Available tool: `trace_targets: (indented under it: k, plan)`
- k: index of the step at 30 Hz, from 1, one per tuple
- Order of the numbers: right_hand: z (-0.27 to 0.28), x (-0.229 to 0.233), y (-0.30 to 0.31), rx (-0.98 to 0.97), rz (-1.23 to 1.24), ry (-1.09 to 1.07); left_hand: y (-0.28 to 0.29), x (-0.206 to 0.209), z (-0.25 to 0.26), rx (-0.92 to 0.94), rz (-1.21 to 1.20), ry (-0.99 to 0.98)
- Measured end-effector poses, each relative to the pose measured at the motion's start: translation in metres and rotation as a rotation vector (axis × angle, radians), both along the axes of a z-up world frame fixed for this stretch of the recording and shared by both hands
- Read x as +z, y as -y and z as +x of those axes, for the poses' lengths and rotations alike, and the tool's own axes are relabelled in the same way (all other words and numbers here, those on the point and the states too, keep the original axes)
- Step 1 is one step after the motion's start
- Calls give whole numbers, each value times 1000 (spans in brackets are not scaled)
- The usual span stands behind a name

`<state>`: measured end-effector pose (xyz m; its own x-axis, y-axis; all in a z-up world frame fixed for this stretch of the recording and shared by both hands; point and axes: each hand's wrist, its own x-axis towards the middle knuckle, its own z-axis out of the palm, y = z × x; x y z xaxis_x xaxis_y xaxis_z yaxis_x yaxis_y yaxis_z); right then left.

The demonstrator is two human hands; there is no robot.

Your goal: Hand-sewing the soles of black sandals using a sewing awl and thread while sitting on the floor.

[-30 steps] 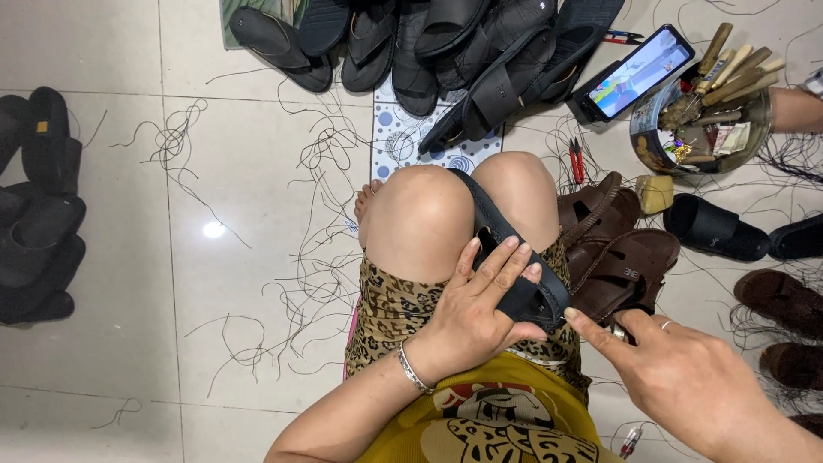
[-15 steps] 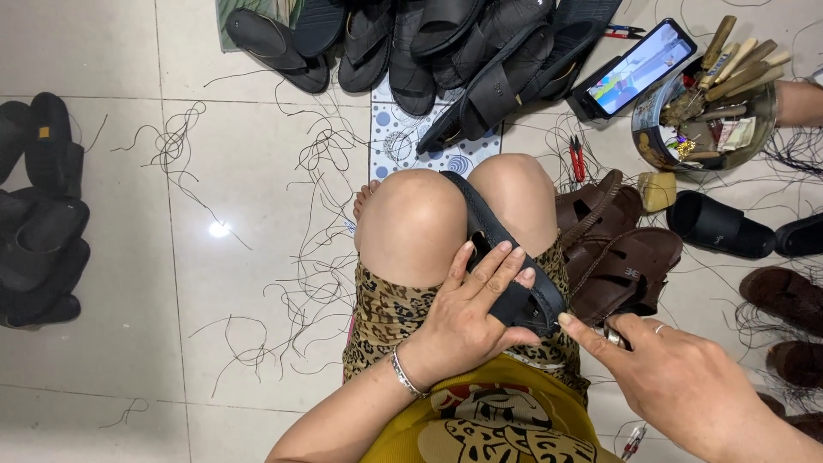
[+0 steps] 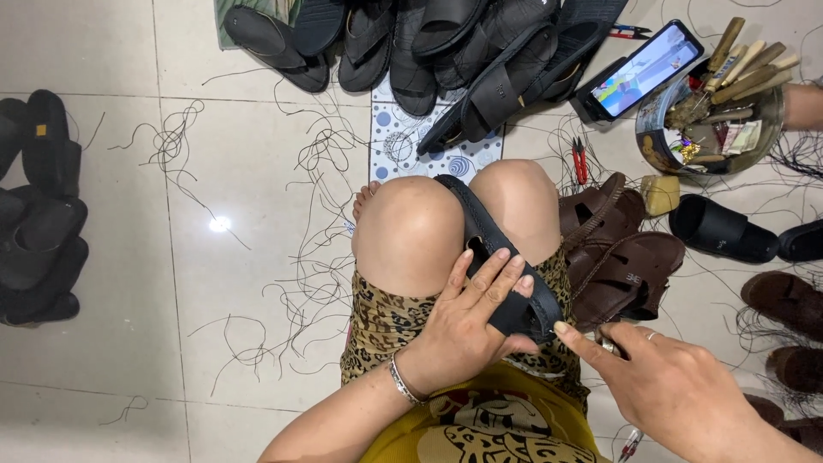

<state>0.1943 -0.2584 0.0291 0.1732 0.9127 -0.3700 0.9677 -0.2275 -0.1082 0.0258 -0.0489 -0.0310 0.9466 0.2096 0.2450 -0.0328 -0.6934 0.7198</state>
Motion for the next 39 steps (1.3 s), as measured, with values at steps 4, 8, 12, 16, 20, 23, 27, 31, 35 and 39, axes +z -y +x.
trace_targets:
  k: [4, 8, 12, 16, 20, 23, 27, 31, 35, 39]
  plan:
    - [1, 3, -15, -61, 18, -157, -2, -1, 0, -17, -14, -7]
    - [-6, 5, -25, -6, -70, -4, -1, -2, 0, -22, -34, 38]
    - [-9, 10, -49, 53, 48, -38, -1, -7, 0, -12, -8, 47]
    - [-11, 6, -60, 67, 98, -81, 2, -15, -5, -1, 16, 35]
    - [-7, 15, -55, 4, 261, -222, -2, 14, -10, 42, 105, 153]
    - [-11, 18, -49, -23, 317, -198, -6, 33, -21, 55, 75, 200]
    - [-16, 12, -47, 44, 324, -67, -18, 63, -30, -113, -1007, -209]
    - [-12, 8, -46, 17, 278, -182, -19, 53, -25, -110, -936, -173]
    - [-13, 8, -45, -6, 281, -156, -23, 40, -27, -194, -1501, -95]
    - [-13, 3, -45, 25, 288, -116, -17, -5, -20, -309, -1791, -41]
